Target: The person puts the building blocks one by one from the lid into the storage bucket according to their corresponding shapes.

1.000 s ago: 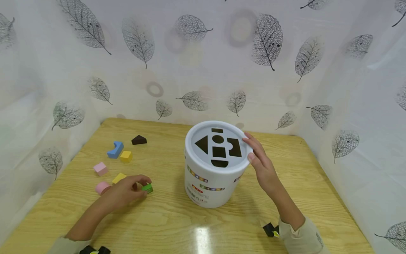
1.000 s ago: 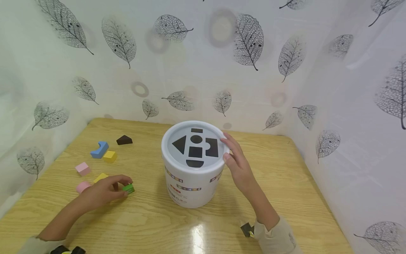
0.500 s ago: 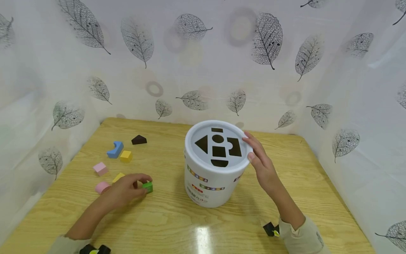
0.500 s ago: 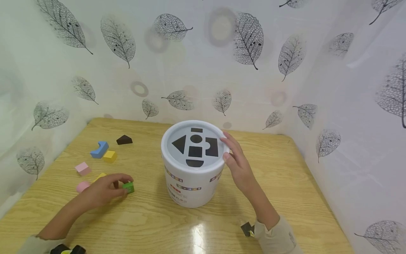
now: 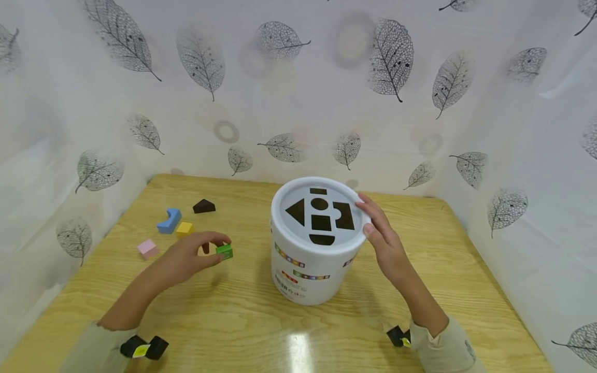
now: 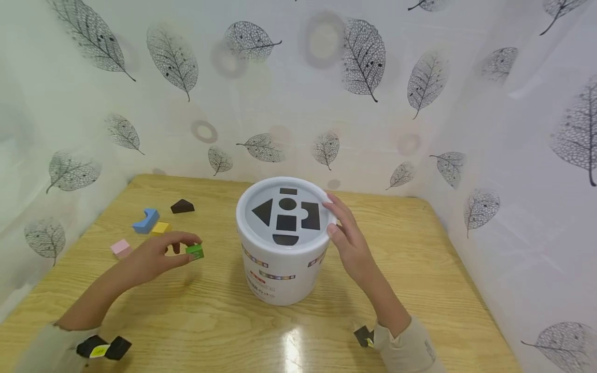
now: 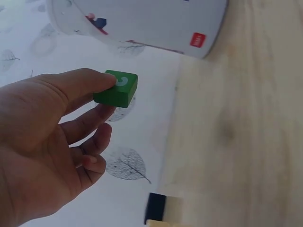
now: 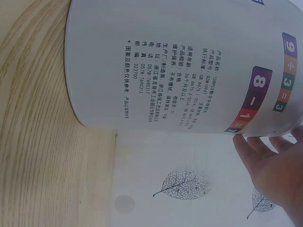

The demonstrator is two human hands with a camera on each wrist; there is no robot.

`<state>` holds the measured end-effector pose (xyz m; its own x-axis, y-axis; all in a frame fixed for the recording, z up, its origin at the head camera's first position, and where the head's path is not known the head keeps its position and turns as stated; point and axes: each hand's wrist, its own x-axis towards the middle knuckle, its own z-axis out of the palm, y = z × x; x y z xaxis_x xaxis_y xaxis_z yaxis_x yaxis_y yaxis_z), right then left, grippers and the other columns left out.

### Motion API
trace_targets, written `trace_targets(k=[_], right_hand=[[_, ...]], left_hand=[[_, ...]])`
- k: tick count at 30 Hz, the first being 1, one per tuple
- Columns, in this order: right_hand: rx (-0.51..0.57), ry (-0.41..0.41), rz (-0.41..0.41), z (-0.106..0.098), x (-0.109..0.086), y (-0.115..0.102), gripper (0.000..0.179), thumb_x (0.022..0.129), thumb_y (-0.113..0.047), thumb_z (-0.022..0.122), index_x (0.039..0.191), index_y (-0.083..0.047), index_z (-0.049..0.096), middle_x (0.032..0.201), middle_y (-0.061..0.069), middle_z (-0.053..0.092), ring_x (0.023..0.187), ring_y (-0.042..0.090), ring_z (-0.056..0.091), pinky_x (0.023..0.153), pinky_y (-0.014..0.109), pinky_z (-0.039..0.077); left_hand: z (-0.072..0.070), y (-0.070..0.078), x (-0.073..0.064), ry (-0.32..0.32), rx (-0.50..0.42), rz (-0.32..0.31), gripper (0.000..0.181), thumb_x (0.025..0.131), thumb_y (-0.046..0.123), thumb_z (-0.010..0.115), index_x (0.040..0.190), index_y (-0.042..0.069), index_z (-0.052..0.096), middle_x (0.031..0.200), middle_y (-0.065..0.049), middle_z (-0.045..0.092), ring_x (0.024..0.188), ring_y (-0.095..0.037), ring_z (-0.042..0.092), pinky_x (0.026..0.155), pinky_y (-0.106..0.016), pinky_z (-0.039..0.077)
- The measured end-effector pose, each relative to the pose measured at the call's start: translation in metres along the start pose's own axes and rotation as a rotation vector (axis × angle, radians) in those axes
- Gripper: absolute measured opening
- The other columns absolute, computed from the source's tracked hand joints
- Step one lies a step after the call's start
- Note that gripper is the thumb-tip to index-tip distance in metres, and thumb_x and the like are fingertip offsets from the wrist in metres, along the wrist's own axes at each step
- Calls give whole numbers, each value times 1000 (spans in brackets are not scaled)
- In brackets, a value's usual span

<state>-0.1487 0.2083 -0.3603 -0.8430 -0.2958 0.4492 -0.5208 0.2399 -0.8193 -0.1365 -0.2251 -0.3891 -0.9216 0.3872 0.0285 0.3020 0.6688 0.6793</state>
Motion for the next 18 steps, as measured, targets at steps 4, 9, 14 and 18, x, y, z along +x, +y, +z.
trace_targets(k=[4, 9, 14, 18], right_hand=[[-1, 2, -1, 0, 0, 0, 44, 108, -14, 36, 152, -13, 44, 166, -1, 26, 154, 23, 19, 113, 14, 29], [4, -1, -1, 0, 0, 1, 44, 108, -14, 36, 152, -12, 44, 166, -2, 26, 155, 23, 19, 114, 15, 29], [3, -5, 4, 0, 0, 0, 45, 108, -14, 35, 152, -14, 43, 166, -4, 26, 155, 23, 19, 113, 15, 30], [5, -2, 2, 0, 0, 1, 45, 108, -14, 35, 152, -14, 44, 166, -4, 26, 155, 22, 18, 114, 15, 29]], left_hand=[[-15, 11, 5, 32, 10, 26, 30, 99, 31, 65, 128, 22, 64, 121, 4, 65, 99, -20, 53, 80, -36, 49], [-36, 29, 13, 64, 30, 85, 30, 100, 31, 65, 127, 19, 65, 121, 1, 66, 100, -21, 52, 81, -40, 49], [-49, 45, 25, 105, 85, 136, 29, 99, 28, 67, 125, 17, 68, 119, 1, 68, 99, -19, 57, 85, -40, 49], [-56, 57, 36, 120, 98, 173, 26, 99, 25, 67, 124, 18, 68, 111, 1, 69, 90, -19, 57, 78, -36, 49]])
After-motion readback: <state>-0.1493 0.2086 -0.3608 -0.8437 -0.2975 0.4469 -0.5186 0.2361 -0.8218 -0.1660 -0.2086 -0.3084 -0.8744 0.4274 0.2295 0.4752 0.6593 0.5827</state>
